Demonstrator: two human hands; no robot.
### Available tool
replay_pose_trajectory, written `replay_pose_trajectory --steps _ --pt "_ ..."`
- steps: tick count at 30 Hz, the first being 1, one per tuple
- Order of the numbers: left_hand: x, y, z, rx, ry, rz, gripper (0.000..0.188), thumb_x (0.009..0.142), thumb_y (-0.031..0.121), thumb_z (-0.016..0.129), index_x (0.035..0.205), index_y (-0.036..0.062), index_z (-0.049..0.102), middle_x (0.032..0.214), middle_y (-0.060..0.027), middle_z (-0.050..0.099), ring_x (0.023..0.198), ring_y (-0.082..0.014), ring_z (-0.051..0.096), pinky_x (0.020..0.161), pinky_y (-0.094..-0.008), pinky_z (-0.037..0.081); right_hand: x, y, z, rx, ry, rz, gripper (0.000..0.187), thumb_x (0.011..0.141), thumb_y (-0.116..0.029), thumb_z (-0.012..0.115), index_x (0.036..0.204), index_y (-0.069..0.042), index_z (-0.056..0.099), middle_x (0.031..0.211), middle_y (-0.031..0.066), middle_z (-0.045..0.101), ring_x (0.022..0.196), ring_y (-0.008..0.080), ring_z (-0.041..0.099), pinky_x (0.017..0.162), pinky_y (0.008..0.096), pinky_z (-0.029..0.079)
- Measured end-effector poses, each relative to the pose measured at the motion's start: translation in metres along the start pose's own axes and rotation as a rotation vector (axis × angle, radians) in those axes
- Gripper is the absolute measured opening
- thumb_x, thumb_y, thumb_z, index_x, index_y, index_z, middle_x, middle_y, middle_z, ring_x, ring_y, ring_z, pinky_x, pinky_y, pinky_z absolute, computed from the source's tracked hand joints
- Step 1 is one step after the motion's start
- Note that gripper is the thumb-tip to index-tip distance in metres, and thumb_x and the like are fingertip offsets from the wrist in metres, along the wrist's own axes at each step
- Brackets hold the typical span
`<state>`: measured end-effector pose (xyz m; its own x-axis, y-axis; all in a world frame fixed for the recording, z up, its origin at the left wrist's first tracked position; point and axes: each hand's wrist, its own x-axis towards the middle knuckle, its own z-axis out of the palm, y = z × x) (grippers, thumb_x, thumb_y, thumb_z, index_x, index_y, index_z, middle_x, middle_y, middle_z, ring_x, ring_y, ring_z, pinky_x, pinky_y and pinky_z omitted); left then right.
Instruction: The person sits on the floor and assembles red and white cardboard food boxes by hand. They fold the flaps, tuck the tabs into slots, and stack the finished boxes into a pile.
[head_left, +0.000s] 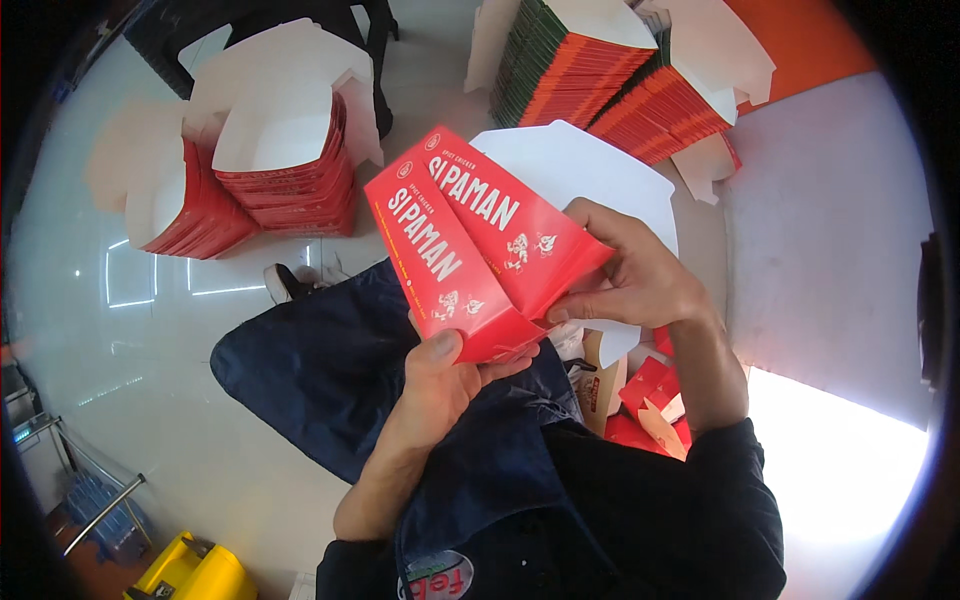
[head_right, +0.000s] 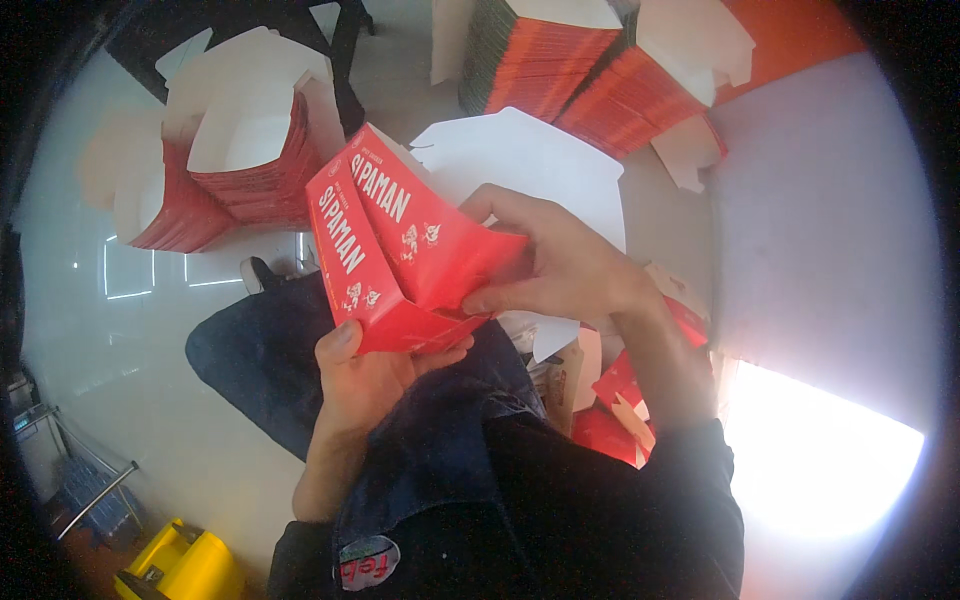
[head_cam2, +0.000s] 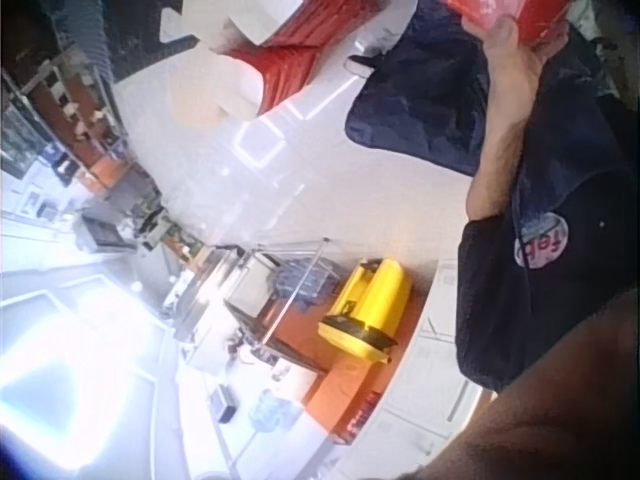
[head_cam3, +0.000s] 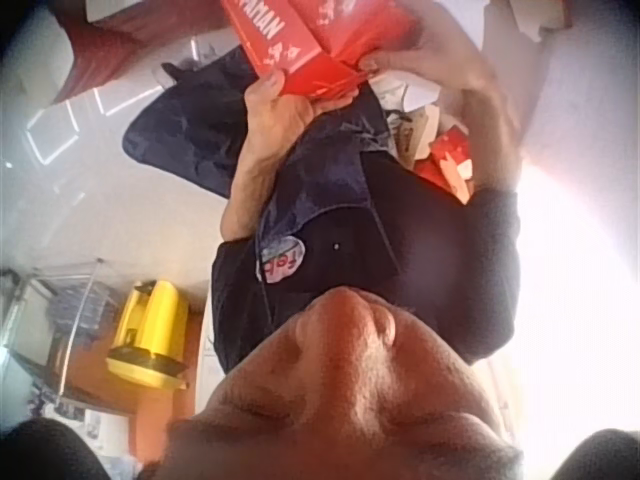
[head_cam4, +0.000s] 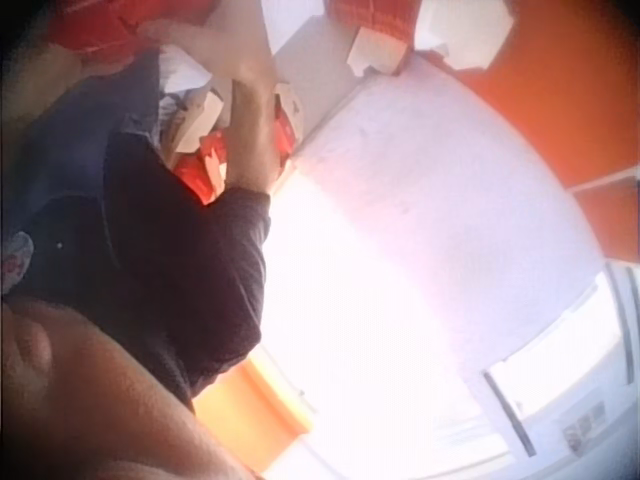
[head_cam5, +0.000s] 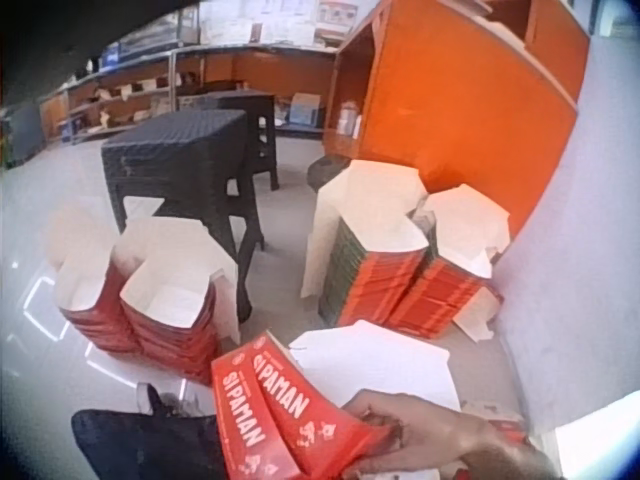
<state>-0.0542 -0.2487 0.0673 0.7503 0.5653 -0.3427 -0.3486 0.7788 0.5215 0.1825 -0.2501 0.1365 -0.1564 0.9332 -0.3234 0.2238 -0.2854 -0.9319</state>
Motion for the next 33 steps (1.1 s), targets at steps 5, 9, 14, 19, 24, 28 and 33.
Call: replay_pose_trajectory --steps 5,9,14,19,24,28,33 --pt "0.0 0.005 -0.001 0.078 -0.022 0.029 0.096 0.082 0.06 0.059 0.149 -0.0022 0.031 0.143 -0.0243 0.049 0.126 -0.0421 0.054 0.104 -0.0543 0.047 0.004 0.013 0.002 -0.009 -0.091 -0.135 0.046 0.079 0.001 0.079 0.119 -0.005 0.056 0.119 0.0098 0.065 0.114 0.0201 0.062 0.092 0.0343 0.057" --pt "-0.004 0.011 -0.009 0.015 -0.067 0.071 0.086 0.087 0.06 0.058 0.143 -0.0032 0.04 0.136 -0.0234 0.056 0.122 -0.0355 0.06 0.105 -0.0477 0.046 -0.002 0.002 0.004 -0.224 -0.026 -0.213 0.05 0.074 -0.009 0.087 0.116 -0.003 0.061 0.111 0.0072 0.071 0.106 0.0153 0.065 0.091 0.0341 0.052" --pt "-0.007 0.019 -0.009 -0.071 -0.152 0.045 0.084 0.088 0.057 0.058 0.142 -0.0046 0.04 0.136 -0.0243 0.056 0.123 -0.0375 0.059 0.105 -0.0488 0.046 -0.003 -0.002 -0.013 -0.324 -0.208 -0.232 0.043 0.079 -0.012 0.082 0.116 -0.002 0.061 0.1 0.0111 0.072 0.097 0.0204 0.07 0.085 0.0346 0.055" --pt "-0.007 0.019 -0.016 0.084 -0.098 -0.015 0.099 0.079 0.058 0.063 0.148 -0.0047 0.03 0.14 -0.0302 0.049 0.123 -0.0482 0.055 0.104 -0.0561 0.046 0.003 -0.002 -0.012 -0.352 -0.259 -0.116 0.039 0.08 -0.011 0.079 0.114 -0.002 0.06 0.098 0.0129 0.072 0.095 0.0228 0.07 0.078 0.0338 0.056" --pt "-0.007 0.02 -0.026 0.026 -0.162 0.085 0.081 0.088 0.053 0.062 0.142 -0.0029 0.04 0.135 -0.0206 0.057 0.122 -0.0339 0.059 0.105 -0.0482 0.047 -0.007 -0.01 -0.003 -0.375 -0.089 -0.26 0.038 0.081 -0.014 0.081 0.111 -0.002 0.062 0.099 0.0148 0.07 0.096 0.0247 0.069 0.076 0.0348 0.055" --pt "-0.009 0.018 -0.021 0.015 -0.093 0.098 0.08 0.088 0.051 0.063 0.143 -0.0014 0.039 0.136 -0.0198 0.056 0.123 -0.0333 0.059 0.104 -0.047 0.047 -0.012 -0.015 0.007 -0.336 0.012 -0.52 0.041 0.081 -0.02 0.082 0.113 -0.002 0.063 0.101 0.0162 0.07 0.097 0.0291 0.069 0.076 0.0357 0.055" --pt "-0.009 0.014 -0.023 0.051 -0.151 0.046 0.083 0.088 0.054 0.064 0.145 -0.0009 0.036 0.138 -0.02 0.054 0.123 -0.0338 0.059 0.105 -0.0468 0.047 -0.01 -0.009 0.014 -0.33 0.015 -0.474 0.037 0.082 -0.024 0.081 0.106 -0.002 0.065 0.093 0.013 0.07 0.085 0.0295 0.07 0.073 0.0347 0.054"
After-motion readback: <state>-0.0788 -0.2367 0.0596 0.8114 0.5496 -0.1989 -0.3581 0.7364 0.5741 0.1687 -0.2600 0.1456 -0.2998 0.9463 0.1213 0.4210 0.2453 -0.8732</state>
